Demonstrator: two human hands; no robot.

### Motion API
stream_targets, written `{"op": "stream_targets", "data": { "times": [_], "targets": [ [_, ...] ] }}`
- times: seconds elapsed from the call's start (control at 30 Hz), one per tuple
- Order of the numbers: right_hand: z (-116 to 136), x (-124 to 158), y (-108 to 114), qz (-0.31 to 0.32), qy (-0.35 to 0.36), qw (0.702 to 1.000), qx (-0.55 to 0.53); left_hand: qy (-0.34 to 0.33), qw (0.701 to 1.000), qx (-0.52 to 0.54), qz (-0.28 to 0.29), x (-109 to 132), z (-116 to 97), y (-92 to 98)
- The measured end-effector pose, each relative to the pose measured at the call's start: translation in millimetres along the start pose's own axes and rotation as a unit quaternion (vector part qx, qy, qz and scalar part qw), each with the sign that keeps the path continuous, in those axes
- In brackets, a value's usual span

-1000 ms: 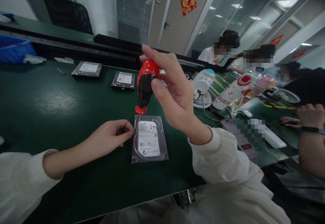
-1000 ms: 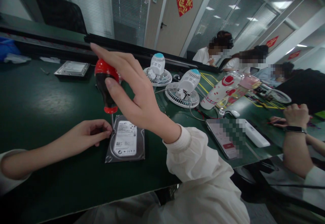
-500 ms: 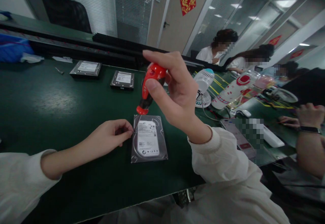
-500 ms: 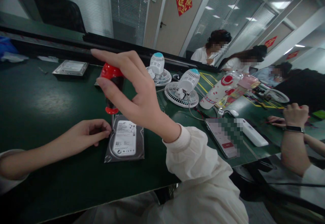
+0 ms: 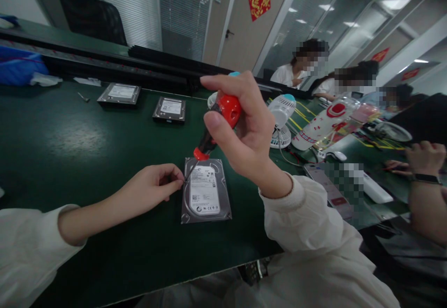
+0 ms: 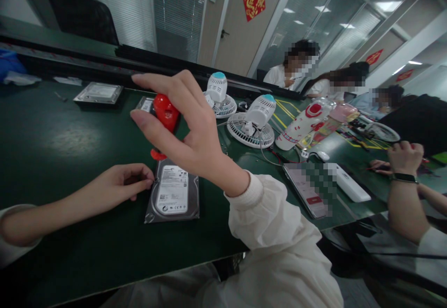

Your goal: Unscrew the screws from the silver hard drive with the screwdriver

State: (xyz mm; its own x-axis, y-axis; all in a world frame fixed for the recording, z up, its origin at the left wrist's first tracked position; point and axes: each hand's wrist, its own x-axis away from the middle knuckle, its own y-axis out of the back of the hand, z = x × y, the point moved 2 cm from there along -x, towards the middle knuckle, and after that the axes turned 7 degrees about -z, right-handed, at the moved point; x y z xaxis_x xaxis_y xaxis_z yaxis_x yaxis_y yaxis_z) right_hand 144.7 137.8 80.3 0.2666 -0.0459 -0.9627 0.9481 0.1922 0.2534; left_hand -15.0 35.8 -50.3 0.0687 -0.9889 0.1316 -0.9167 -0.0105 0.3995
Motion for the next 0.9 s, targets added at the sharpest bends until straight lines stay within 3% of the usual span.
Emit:
{"op": "stream_targets", "data": {
  "times": [0.13, 0.23, 0.4, 0.57, 0.73, 0.9],
  "targets": [
    [1.9, -2.5, 0.5, 0.065, -0.058, 0.991, -0.098, -0.001, 1.000, 0.002, 0.003, -1.4, 2.5, 0.0],
    [-1.6, -0.6, -2.9, 0.063, -0.060, 0.987, -0.134, 0.001, 1.000, -0.002, 0.002, -1.3, 4.2, 0.6],
    [-4.7, 4.6, -6.0, 0.000, -0.022, 0.998, -0.064, 0.004, 1.000, 0.002, -0.002, -0.1, 1.6, 0.8],
    [-2.1, 4.6, -5.4, 0.073, -0.080, 0.988, -0.106, -0.002, 1.000, 0.002, -0.003, -1.0, -1.3, -0.7],
    [0.0, -0.4, -1.7, 0.040, 0.002, 0.999, -0.035, -0.001, 1.000, 0.004, 0.002, -0.5, 2.1, -0.4],
    [0.3, -0.5, -1.8, 0.093, -0.038, 0.994, -0.053, -0.003, 1.000, 0.002, 0.005, -0.7, 3.0, 0.7]
  ]
}}
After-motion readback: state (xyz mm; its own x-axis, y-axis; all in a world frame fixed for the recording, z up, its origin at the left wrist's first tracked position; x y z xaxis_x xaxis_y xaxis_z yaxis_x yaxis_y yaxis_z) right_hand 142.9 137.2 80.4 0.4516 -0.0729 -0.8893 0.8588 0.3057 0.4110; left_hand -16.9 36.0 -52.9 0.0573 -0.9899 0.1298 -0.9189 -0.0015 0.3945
